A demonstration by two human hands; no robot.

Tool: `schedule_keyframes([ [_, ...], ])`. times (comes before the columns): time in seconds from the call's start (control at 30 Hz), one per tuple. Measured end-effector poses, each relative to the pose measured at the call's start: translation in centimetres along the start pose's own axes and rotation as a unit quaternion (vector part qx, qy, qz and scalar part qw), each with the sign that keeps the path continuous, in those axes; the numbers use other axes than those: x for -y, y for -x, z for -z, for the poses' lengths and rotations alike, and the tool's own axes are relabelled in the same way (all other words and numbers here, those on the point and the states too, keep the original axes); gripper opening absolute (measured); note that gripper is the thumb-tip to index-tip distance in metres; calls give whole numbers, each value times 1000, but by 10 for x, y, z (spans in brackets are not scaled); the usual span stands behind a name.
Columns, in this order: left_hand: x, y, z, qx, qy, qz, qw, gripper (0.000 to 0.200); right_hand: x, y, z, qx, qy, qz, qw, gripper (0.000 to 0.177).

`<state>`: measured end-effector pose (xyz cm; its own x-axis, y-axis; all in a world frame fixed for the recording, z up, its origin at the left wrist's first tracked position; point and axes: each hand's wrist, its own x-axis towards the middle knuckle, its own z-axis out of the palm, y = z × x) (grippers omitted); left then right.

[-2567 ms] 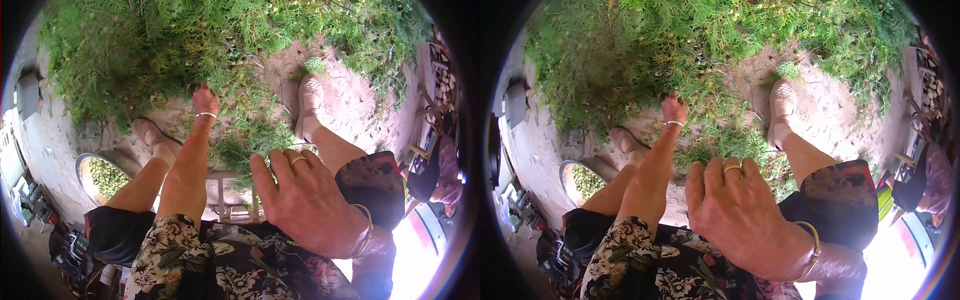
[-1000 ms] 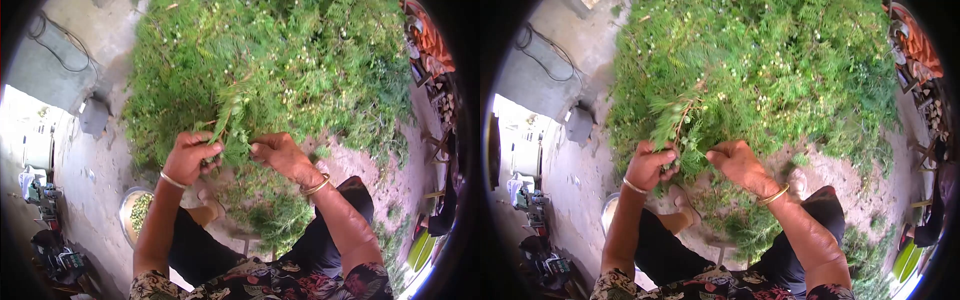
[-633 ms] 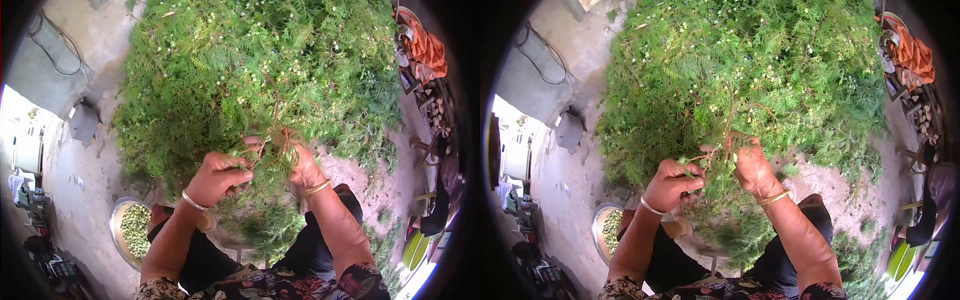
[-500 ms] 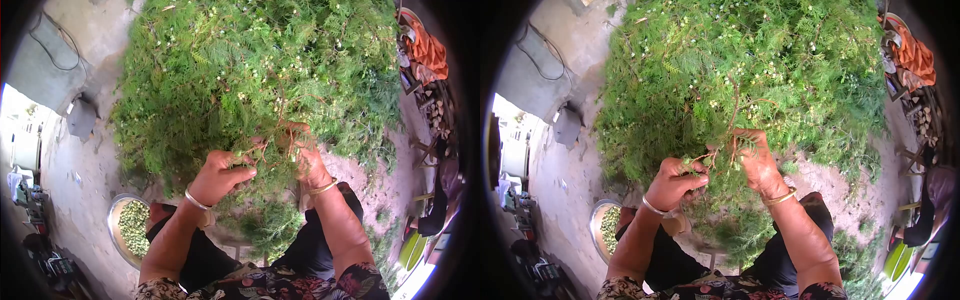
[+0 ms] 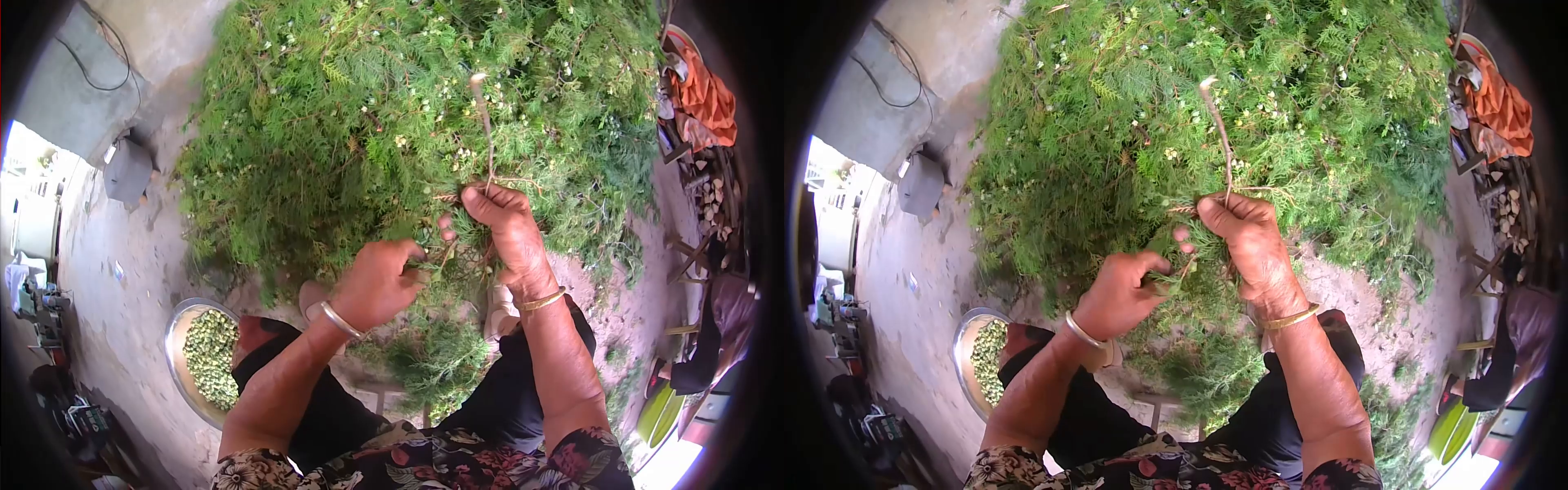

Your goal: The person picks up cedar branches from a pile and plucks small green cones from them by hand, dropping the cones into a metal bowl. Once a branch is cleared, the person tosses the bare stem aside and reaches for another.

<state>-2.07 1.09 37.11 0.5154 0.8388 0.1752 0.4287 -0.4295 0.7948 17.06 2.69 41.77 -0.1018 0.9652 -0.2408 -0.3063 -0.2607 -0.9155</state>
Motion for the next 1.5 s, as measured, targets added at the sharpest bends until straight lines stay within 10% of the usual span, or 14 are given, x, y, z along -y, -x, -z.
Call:
schedule_keyframes([
  [0.13,-22,-9,35,-29,181,157,970,14,-3,0,7,14,12,21,1000,14],
  [0.33,-8,-10,38,-97,559,283,773,28,-8,2,7,46,1,31,998,14],
  [1.1,-8,-11,32,-138,547,152,812,19,-13,4,-6,73,164,60,982,11],
  [1.4,8,-10,58,-105,717,230,649,29,-4,15,2,121,133,24,983,13],
  [1.5,1,-9,44,-72,604,222,762,21,0,19,0,140,175,8,975,13],
])
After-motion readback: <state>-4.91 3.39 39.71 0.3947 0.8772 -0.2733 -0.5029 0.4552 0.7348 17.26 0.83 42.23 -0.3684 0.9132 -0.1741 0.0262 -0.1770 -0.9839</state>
